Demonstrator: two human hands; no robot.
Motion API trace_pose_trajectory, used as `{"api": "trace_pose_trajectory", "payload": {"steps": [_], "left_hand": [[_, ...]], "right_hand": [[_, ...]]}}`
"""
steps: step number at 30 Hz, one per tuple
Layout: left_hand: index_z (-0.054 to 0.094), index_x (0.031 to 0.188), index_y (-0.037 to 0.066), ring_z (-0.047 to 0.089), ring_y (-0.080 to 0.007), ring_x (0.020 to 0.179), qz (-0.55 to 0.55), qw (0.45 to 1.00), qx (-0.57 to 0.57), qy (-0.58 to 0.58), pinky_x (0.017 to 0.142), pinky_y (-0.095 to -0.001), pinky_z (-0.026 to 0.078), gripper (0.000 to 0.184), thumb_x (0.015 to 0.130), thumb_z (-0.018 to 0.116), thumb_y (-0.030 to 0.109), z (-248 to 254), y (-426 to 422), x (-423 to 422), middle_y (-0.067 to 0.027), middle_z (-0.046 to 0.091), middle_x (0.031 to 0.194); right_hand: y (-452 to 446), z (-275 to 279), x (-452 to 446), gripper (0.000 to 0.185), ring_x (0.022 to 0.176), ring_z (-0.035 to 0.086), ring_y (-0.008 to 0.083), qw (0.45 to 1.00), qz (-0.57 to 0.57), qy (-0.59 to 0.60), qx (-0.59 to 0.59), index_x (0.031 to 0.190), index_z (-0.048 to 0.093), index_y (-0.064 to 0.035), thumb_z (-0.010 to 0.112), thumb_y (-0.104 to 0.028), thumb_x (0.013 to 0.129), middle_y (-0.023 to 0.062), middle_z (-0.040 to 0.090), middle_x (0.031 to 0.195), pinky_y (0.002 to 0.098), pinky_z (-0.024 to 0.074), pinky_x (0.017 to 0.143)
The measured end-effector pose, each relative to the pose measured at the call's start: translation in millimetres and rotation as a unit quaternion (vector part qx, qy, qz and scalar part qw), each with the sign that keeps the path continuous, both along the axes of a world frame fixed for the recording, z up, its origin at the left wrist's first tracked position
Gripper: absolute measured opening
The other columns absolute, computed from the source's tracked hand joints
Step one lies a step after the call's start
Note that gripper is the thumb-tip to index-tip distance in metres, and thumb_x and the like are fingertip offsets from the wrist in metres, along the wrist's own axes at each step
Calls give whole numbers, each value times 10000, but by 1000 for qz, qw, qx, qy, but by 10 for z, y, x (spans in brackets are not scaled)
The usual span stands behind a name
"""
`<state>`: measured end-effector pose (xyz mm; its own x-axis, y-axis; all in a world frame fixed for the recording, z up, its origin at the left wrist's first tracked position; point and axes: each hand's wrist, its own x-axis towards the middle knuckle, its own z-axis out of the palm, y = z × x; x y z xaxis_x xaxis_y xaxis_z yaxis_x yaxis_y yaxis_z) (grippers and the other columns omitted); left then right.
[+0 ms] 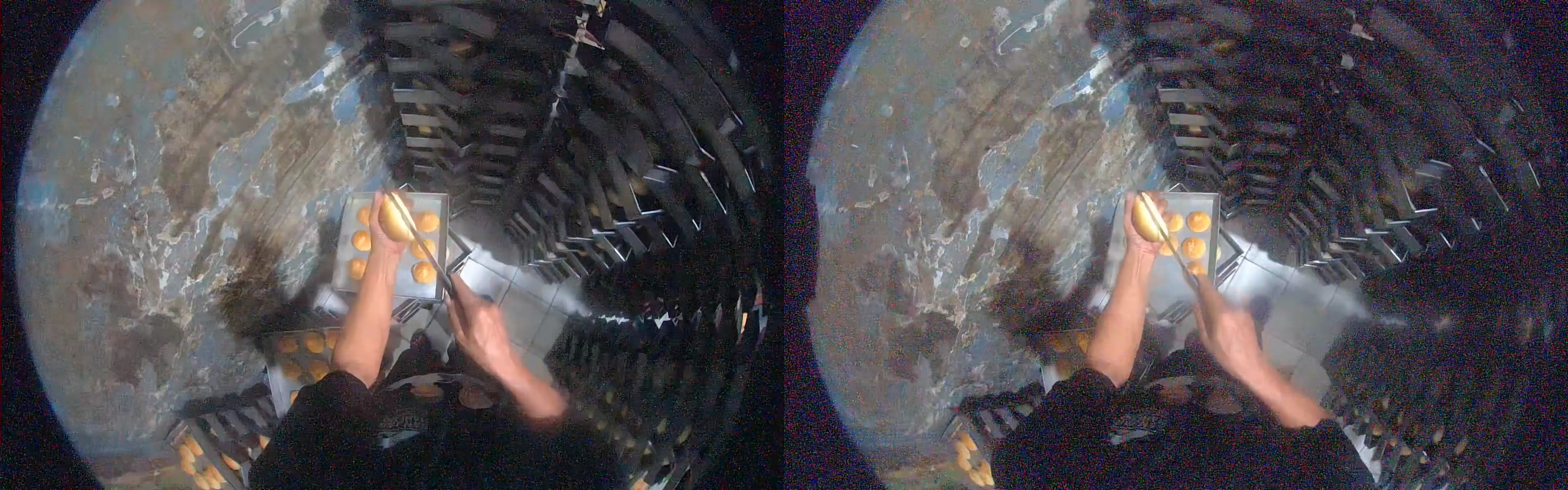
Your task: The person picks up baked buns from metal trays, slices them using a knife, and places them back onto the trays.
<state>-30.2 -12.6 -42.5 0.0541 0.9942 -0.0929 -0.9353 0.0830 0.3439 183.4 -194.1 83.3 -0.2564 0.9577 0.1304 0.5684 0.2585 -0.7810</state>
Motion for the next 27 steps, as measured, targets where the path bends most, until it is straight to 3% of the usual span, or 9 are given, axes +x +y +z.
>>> {"api": "trace_pose_trajectory", "payload": {"steps": [7, 9, 10, 12, 13, 16, 19, 22, 27], "left_hand": [[597, 932, 127, 503, -174, 741, -29, 999, 21, 36, 581, -313, 438, 420, 957, 569, 546, -90, -107, 241, -20, 524, 798], [595, 935, 117, 488, -173, 729, 19, 1000, 7, -9, 567, -307, 444, 417, 956, 582, 533, -74, -81, 265, -26, 516, 797], [595, 935, 117, 488, -173, 729, 14, 1000, 4, -5, 567, -307, 444, 417, 956, 582, 533, -103, -46, 227, -26, 516, 797], [595, 940, 107, 479, -173, 716, 30, 997, 37, -56, 541, -302, 454, 426, 952, 594, 533, -94, -24, 110, -35, 514, 803], [591, 947, 104, 478, -172, 714, -1, 997, 43, -70, 527, -300, 461, 454, 943, 593, 558, -66, -58, 77, -42, 512, 803], [586, 940, 106, 475, -173, 702, -5, 999, 29, -39, 528, -301, 458, 480, 937, 583, 586, -39, -146, 215, -41, 510, 799], [550, 898, 98, 485, -184, 726, -18, 998, 30, -45, 559, -314, 452, 502, 966, 529, 594, -77, -180, 376, -34, 502, 809], [578, 928, 81, 483, -181, 680, -6, 994, -6, -109, 525, -313, 464, 553, 916, 579, 634, -176, -106, 285, -50, 519, 802], [568, 904, 76, 488, -174, 666, -2, 997, -30, -75, 544, -306, 466, 573, 911, 578, 649, -188, -159, 271, -42, 515, 772]], "right_hand": [[322, -202, -107, 444, 766, 668, 460, 999, -19, -34, -19, 1349, 498, -2, 618, -95, 931, 279, 670, 950, 519, 539, 647], [299, -296, -99, 443, 780, 677, 446, 997, -17, -71, -11, 1341, 502, -2, 620, -103, 927, 276, 676, 980, 515, 550, 642], [216, -272, -48, 443, 780, 677, 446, 997, -22, -66, -14, 1341, 502, -2, 620, -103, 927, 276, 676, 980, 515, 550, 642], [-15, -189, 77, 611, 744, 678, 417, 996, 20, -79, -34, 1436, 410, -14, 607, -117, 867, 227, 679, 898, 524, 542, 635], [-100, -288, 119, 610, 748, 669, 416, 998, 16, -37, 55, 1436, 415, -32, 607, -131, 866, 216, 673, 888, 524, 538, 639], [17, -413, 79, 596, 717, 676, 409, 999, 9, -43, -13, 1434, 425, -49, 612, -145, 876, 219, 676, 920, 512, 544, 622], [311, -533, -104, 586, 680, 681, 399, 997, -10, -73, 9, 1436, 430, -66, 606, -151, 884, 219, 680, 940, 500, 557, 593], [171, -507, -49, 582, 663, 691, 392, 997, -14, -73, 11, 1444, 422, -73, 587, -126, 889, 227, 685, 962, 495, 570, 573], [32, -580, 39, 578, 694, 698, 406, 998, 1, -68, -19, 1443, 431, -79, 582, -113, 886, 223, 699, 959, 516, 572, 590]]}}
